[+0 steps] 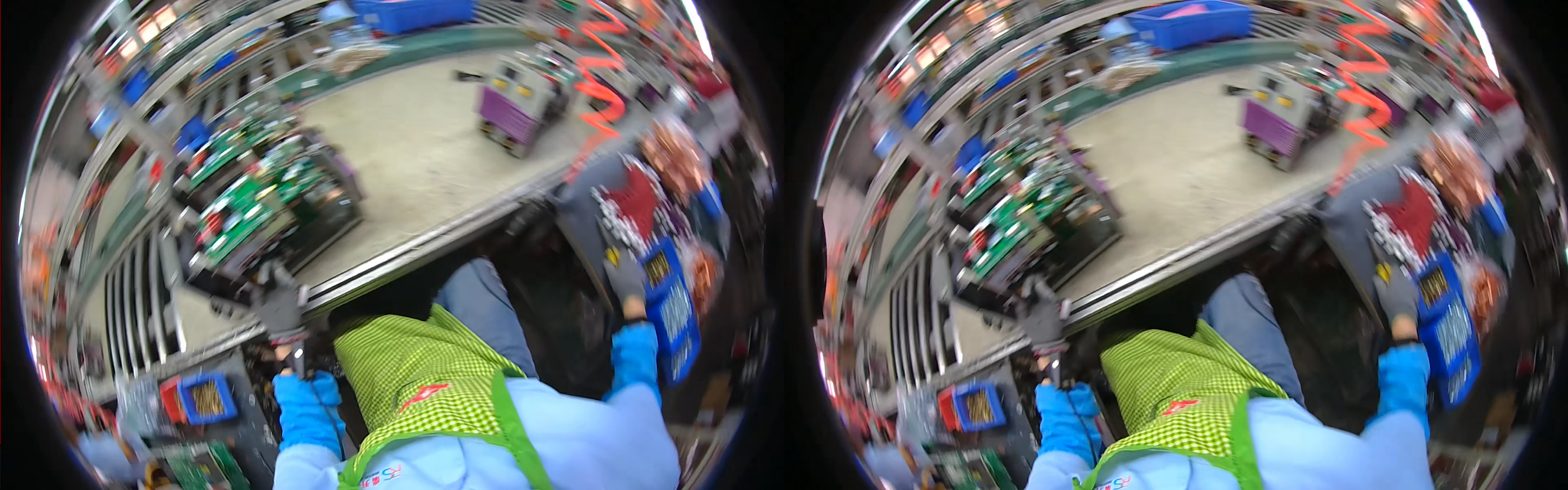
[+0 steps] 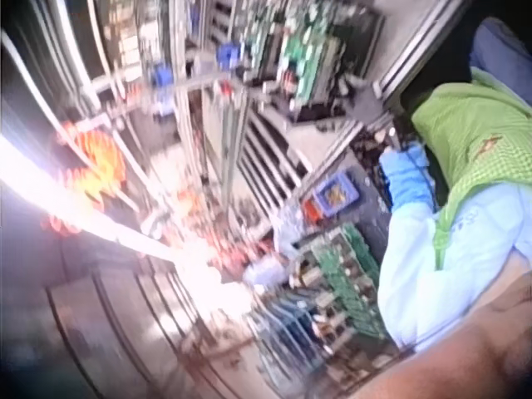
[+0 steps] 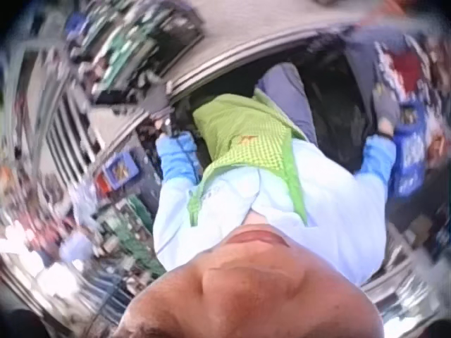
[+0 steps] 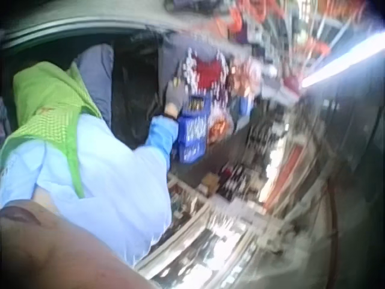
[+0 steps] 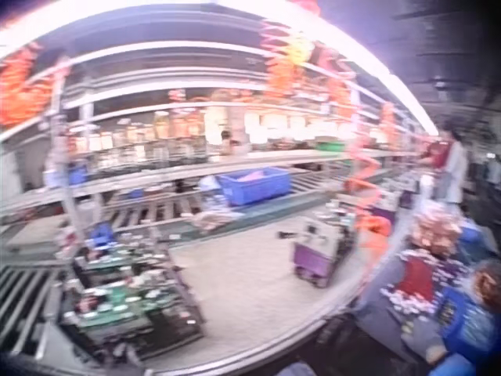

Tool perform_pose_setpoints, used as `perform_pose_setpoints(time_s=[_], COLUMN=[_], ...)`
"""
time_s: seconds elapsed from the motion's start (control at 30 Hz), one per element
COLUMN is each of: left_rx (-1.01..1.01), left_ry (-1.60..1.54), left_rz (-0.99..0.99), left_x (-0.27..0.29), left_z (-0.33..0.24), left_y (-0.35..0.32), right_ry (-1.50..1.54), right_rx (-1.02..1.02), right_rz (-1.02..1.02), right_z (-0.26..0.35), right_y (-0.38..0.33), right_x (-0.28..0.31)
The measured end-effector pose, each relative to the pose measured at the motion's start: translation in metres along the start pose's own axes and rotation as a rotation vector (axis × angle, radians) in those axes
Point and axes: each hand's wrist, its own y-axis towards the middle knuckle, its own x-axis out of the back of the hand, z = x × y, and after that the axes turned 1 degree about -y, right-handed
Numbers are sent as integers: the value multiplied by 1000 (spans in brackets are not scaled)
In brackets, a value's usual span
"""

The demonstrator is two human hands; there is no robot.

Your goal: Assembling electronic components and connecting internal wiring for power inverters on a factory assembly line.

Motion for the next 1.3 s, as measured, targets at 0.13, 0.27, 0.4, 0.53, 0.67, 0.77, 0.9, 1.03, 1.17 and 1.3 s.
perform_pose_setpoints(time_s=[0.13,0.27,0.4,0.53,0.67,0.77,0.9,1.03,1.17,1.3], left_rx=[19,27,160,98,11,-325,-307,-376,-390,-511], left_ry=[391,260,274,1191,2330,2495,2467,2534,2631,2613], left_rz=[35,-135,-377,-660,-655,-377,-365,-268,-341,-294], left_x=[-24,-36,-52,-51,-84,-67,-67,-64,-59,-51], left_z=[27,29,23,-1,13,7,8,8,7,7], left_y=[2,3,2,1,10,1,6,6,5,5], right_ry=[-242,-47,279,918,827,643,395,149,51,-35], right_rx=[59,-51,-211,262,792,1055,1329,1363,1368,1371], right_rz=[-147,-234,-351,-345,-9,137,105,48,-78,-72], right_z=[-44,-46,23,108,238,328,407,465,489,502], right_y=[1,12,7,6,-25,-50,-52,-59,-61,-62], right_x=[-59,-62,-7,20,49,56,23,28,29,39])
